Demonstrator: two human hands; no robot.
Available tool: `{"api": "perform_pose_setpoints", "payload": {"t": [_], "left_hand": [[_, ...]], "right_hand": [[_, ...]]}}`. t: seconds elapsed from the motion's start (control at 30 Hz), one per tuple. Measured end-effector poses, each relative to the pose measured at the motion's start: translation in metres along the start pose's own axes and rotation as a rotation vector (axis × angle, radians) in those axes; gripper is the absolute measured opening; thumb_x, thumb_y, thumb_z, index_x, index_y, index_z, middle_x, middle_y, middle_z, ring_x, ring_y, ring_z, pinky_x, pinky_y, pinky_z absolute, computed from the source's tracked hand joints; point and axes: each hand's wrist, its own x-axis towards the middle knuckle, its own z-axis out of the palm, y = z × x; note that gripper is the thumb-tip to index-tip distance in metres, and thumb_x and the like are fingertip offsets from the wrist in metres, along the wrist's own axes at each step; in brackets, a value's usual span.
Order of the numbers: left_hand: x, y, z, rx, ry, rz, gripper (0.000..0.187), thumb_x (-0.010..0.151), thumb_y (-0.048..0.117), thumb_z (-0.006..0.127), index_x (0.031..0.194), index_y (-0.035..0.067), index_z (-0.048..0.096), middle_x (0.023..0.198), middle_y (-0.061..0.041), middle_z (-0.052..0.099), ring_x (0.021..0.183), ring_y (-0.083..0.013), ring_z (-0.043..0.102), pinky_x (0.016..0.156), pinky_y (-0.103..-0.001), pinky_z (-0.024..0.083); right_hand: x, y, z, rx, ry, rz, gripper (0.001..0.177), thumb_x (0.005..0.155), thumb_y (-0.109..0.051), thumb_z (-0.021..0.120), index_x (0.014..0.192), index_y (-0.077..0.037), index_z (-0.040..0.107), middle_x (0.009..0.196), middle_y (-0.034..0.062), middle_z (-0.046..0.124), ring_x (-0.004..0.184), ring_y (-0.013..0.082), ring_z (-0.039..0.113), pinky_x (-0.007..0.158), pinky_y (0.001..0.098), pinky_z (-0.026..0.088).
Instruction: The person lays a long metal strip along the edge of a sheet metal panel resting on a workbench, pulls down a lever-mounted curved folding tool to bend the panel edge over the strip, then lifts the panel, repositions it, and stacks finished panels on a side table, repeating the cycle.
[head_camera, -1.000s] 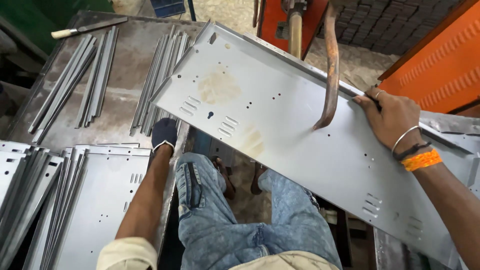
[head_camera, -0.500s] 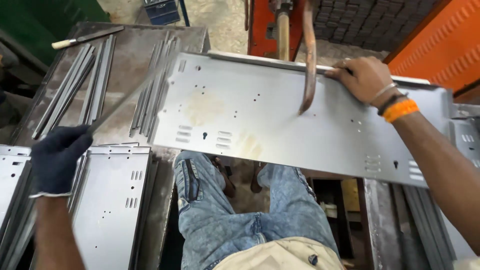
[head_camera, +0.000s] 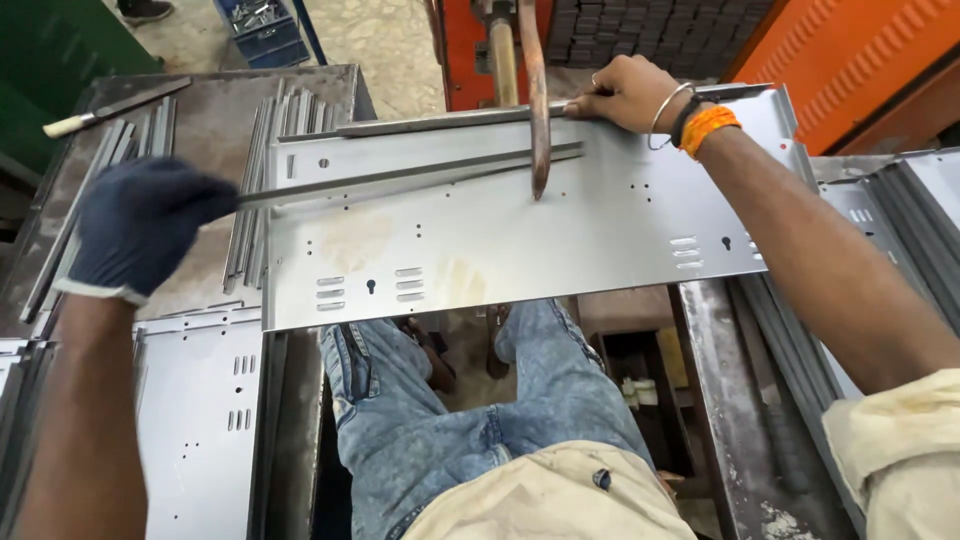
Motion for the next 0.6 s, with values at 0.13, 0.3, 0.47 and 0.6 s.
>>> {"api": "perform_pose_setpoints", "payload": {"t": [0.13,0.3,0.47,0.6], "left_hand": [[0.054,0.031,0.033,0.080,0.040,0.120,0.008,0.103,0.019,0.076,0.098,0.019,0.082,0.095,-0.004,0.078,0.078,-0.0173,0.073,0.079,-0.034,0.058],[0.104,0.063,0.076,0.008,0.014,0.181,0.011,0.093,0.029,0.082,0.094,0.018,0.080,0.087,-0.004,0.077,0.069,-0.0186,0.071,0.073,-0.035,0.056],[0.133,0.107,0.092,0.104,0.133,0.263,0.019,0.084,0.028,0.087,0.085,0.013,0.074,0.079,-0.011,0.070,0.072,-0.0308,0.066,0.072,-0.043,0.050],[0.150,0.139,0.084,0.179,0.542,0.349,0.038,0.068,0.032,0.073,0.093,0.004,0.074,0.087,-0.018,0.072,0.077,-0.0385,0.067,0.069,-0.046,0.049]], "right_hand": [[0.011,0.017,0.008,-0.013,0.025,-0.079,0.065,0.099,-0.052,0.074,0.066,0.004,0.064,0.056,0.0195,0.054,0.048,0.0291,0.049,0.052,0.0436,0.043],[0.007,0.019,0.004,0.112,0.016,-0.076,0.057,0.098,-0.045,0.078,0.075,0.005,0.066,0.059,0.0202,0.056,0.053,0.0248,0.047,0.054,0.0418,0.043],[0.009,0.039,0.017,0.344,0.076,-0.270,0.034,0.099,-0.033,0.073,0.100,0.000,0.076,0.076,0.0129,0.071,0.064,0.0156,0.058,0.061,0.0363,0.049],[0.000,0.026,0.008,0.291,0.026,-0.134,0.027,0.100,-0.031,0.071,0.109,-0.006,0.079,0.078,0.0139,0.075,0.062,0.0234,0.062,0.061,0.0396,0.050]]}}
